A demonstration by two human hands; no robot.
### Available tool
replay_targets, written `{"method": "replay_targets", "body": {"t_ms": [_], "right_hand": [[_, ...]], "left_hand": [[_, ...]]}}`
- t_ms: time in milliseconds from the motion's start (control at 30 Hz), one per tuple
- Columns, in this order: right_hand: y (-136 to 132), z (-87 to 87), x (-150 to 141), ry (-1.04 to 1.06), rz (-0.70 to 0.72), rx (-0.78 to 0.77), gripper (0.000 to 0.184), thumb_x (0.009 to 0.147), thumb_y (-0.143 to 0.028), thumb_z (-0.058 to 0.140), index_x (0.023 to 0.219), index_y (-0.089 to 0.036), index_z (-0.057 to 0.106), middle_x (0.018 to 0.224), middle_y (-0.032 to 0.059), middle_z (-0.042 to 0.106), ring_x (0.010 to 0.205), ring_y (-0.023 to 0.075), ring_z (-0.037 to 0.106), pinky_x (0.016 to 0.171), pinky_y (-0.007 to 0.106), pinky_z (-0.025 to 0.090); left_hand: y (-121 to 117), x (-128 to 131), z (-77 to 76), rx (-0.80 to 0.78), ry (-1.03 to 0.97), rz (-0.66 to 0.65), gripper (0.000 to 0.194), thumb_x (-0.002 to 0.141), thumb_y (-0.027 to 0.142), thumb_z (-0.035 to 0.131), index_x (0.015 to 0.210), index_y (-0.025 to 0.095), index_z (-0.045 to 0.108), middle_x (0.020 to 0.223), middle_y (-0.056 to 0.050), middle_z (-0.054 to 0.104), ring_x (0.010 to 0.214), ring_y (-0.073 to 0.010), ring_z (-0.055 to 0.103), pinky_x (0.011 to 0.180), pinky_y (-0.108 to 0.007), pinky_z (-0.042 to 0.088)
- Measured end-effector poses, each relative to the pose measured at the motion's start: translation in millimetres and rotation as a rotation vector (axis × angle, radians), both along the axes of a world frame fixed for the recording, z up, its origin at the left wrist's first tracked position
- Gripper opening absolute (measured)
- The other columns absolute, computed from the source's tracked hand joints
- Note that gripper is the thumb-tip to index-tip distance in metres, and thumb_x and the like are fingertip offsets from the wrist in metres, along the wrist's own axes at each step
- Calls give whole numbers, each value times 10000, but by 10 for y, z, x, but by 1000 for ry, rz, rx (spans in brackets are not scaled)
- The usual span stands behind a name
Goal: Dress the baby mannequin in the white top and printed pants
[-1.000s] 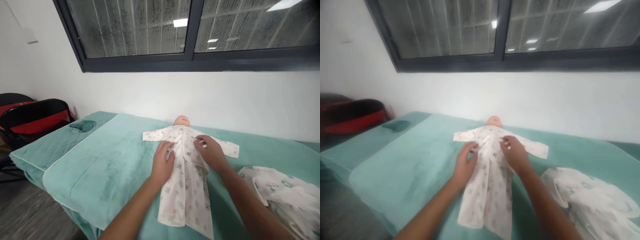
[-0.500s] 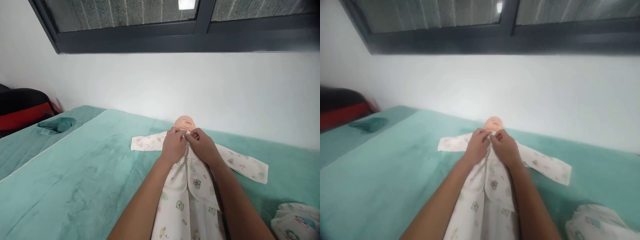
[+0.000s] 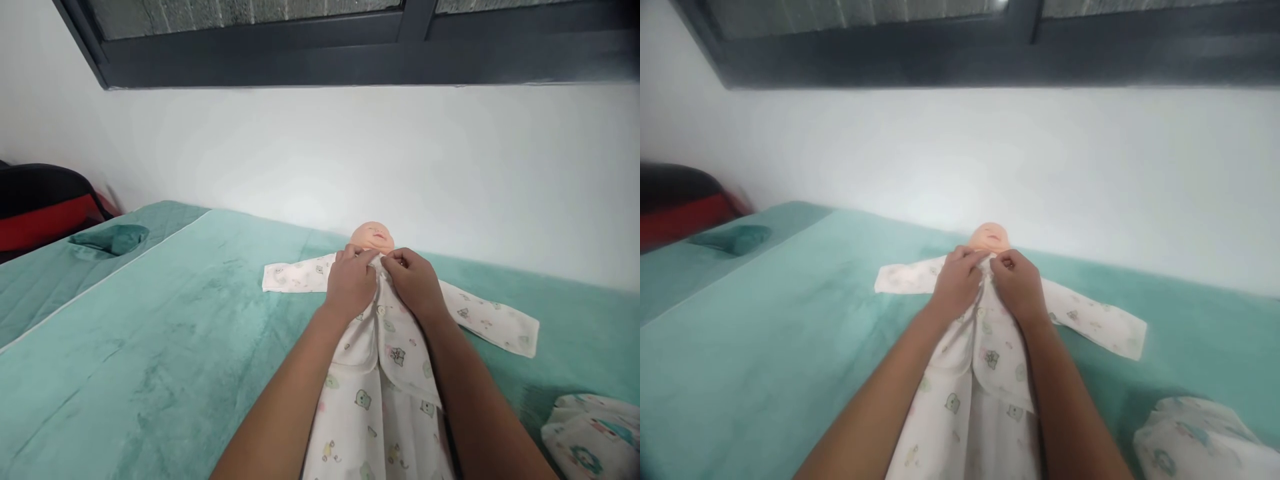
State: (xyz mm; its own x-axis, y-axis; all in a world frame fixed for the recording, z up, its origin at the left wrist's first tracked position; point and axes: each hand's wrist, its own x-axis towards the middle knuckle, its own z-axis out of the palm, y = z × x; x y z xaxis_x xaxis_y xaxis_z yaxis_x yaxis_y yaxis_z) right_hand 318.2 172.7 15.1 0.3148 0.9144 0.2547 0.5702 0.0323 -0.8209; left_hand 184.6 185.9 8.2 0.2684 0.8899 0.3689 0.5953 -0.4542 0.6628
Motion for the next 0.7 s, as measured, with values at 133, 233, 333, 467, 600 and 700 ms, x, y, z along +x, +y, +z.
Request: {"method": "replay_targets", "body": {"t_ms": [133, 233, 333, 467, 600, 700], "right_hand": [[22, -31, 26, 110, -9, 28, 181, 748, -371, 583, 736, -194, 619, 701, -15, 600, 654, 143, 477, 658, 278, 353], [29, -49, 36, 163, -15, 47, 179, 745, -366, 590, 735, -191, 624, 683, -22, 584, 634, 134, 463, 648, 277, 350], [23, -49, 34, 202, -43, 70, 169, 745, -361, 597, 728, -194, 619, 651, -31, 557, 600, 123, 441, 628, 271, 345], [7, -35, 23, 227, -52, 88, 151, 739, -345, 602, 711, -197, 602, 597, -44, 508, 553, 110, 398, 588, 262, 332], [-12, -32, 28, 257, -18, 79, 147, 742, -346, 603, 724, -201, 603, 562, -53, 476, 515, 103, 378, 526, 248, 313], [-41, -25, 54, 324, 18, 92, 141, 758, -341, 599, 727, -204, 587, 545, -54, 470, 483, 97, 377, 472, 232, 294]], "left_hand": [[-3, 2, 20, -19, -40, -4, 476, 835, 130, 390, 1207, 282, 645, 1163, -69, 570, 1120, -250, 495, 1002, -398, 416], [-19, 5, 51, -42, -71, 57, 449, 833, 126, 408, 1185, 257, 654, 1166, -65, 599, 1134, -241, 502, 1012, -381, 415], [-33, 8, 66, -59, -79, 119, 377, 853, 147, 420, 1113, 237, 678, 1177, -54, 633, 1160, -246, 499, 1029, -396, 403], [-32, 10, 57, -47, -75, 99, 338, 894, 197, 416, 1103, 243, 678, 1205, -29, 652, 1184, -242, 504, 1047, -409, 394], [-32, 1, 39, 4, -126, 31, 350, 880, 160, 431, 1094, 287, 676, 1211, 12, 657, 1189, -220, 515, 1057, -404, 396], [-59, -23, 20, 18, -207, -23, 309, 840, 117, 479, 945, 295, 708, 1196, 39, 658, 1188, -187, 525, 1068, -362, 401]]}}
